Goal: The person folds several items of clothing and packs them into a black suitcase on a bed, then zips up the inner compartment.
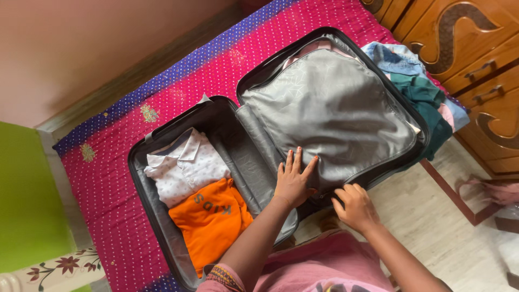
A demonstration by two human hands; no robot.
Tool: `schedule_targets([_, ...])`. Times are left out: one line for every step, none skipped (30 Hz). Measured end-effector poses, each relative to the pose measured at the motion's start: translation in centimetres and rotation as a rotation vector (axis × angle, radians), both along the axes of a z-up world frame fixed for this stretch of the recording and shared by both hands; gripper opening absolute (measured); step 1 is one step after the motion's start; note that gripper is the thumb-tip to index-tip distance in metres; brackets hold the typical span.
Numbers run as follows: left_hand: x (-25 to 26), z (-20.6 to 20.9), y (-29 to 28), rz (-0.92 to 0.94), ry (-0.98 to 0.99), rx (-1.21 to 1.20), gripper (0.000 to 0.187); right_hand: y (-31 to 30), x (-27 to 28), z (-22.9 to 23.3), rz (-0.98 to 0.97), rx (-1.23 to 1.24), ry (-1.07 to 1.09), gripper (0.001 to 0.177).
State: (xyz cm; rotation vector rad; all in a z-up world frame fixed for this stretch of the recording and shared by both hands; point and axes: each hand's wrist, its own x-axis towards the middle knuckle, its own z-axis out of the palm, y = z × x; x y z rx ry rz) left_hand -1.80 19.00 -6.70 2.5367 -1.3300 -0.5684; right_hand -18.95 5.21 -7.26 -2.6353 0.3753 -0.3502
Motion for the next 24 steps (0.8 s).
schedule_targets([-0.1,0.0,0.0,0.004,0.002,0.004,0.108,0.2,0.2,-0.6,-0.039,-0.018,0.053,0.018])
schedule_targets([-0.2,-0.1,0.0,0.008,0.003,0.009,0.107,0.3,0.5,-1.1,-0.078,-0.037,0.105,0.018])
schedule_targets([-0.4,-0.1,0.0,0.014,0.003,0.012,0.107,0.3,0.6,-1.6,-0.116,-0.056,0.155,0.018])
schedule_targets([-0.6,-0.1,0.0,0.024,-0.007,0.0,0.107,0.2,0.9,-2.1,-0.1,-0.063,0.162,0.018])
schedule_targets([-0.8,-0.2,0.0,0.037,-0.014,-0.012,0.107,-0.1,1.2,-2.6,-0.082,-0.071,0.172,0.019])
schedule_targets([-1.1,-0.2,-0.1,0.05,-0.02,-0.025,0.107,-0.4,1.3,-2.9,-0.064,-0.079,0.182,0.02])
schedule_targets([-1.3,-0.2,-0.3,0.064,-0.019,-0.021,0.106,-0.7,1.6,-3.1,-0.034,-0.075,0.194,0.02])
schedule_targets([-1.6,-0.3,-0.4,0.078,-0.017,-0.017,0.105,-1.1,1.8,-3.3,-0.004,-0.07,0.207,0.02])
schedule_targets([-2.2,-0.3,-0.3,0.089,-0.012,-0.008,0.105,-1.0,1.6,-3.4,0.024,-0.06,0.223,0.02])
schedule_targets([-2.5,-0.4,-0.3,0.101,-0.029,-0.013,0.105,-1.0,1.5,-3.4,0.054,-0.058,0.224,0.019])
schedule_targets([-2.6,-0.5,-0.5,0.112,-0.043,-0.019,0.105,-1.0,1.7,-3.5,0.085,-0.056,0.227,0.018])
schedule_targets([-2.8,-0.6,-0.6,0.124,-0.057,-0.026,0.104,-0.9,1.7,-3.5,0.115,-0.055,0.23,0.017])
schedule_targets([-2.9,-0.6,-0.8,0.136,-0.056,-0.034,0.105,-0.9,2.1,-3.4,0.125,-0.047,0.212,0.014])
schedule_targets([-3.2,-0.5,-0.9,0.148,-0.054,-0.042,0.105,-0.9,2.4,-3.3,0.134,-0.04,0.194,0.012])
schedule_targets([-3.6,-0.5,-0.8,0.16,-0.051,-0.048,0.105,-0.7,2.5,-3.2,0.144,-0.029,0.178,0.01])
schedule_targets([-3.9,-0.5,-0.7,0.172,-0.051,-0.044,0.105,-0.6,2.5,-3.1,0.159,-0.03,0.157,0.008])
schedule_targets([-4.2,-0.5,-0.7,0.186,-0.053,-0.043,0.105,-0.6,2.6,-3.0,0.174,-0.033,0.134,0.008])
schedule_targets([-4.6,-0.4,-0.7,0.2,-0.054,-0.041,0.106,-0.7,2.6,-2.9,0.189,-0.036,0.111,0.008])
schedule_targets([-5.0,-0.5,-0.7,0.211,-0.053,-0.029,0.105,-0.7,2.6,-2.7,0.208,-0.022,0.097,0.008])
schedule_targets([-5.5,-0.5,-0.6,0.221,-0.052,-0.017,0.104,-0.9,2.5,-2.5,0.226,-0.009,0.084,0.008])
schedule_targets([-6.1,-0.6,-0.4,0.23,-0.048,-0.005,0.104,-0.9,2.3,-2.3,0.243,0.005,0.073,0.008])
schedule_targets([-6.6,-0.8,-0.2,0.236,-0.069,-0.034,0.099,-0.9,2.4,-2.2,0.259,-0.003,0.075,0.006])
schedule_targets([-7.2,-1.0,0.0,0.239,-0.087,-0.065,0.095,-1.1,2.4,-2.1,0.274,-0.013,0.081,0.005])
schedule_targets([-7.5,-1.3,0.1,0.242,-0.104,-0.096,0.09,-1.3,2.4,-2.1,0.288,-0.024,0.087,0.003])
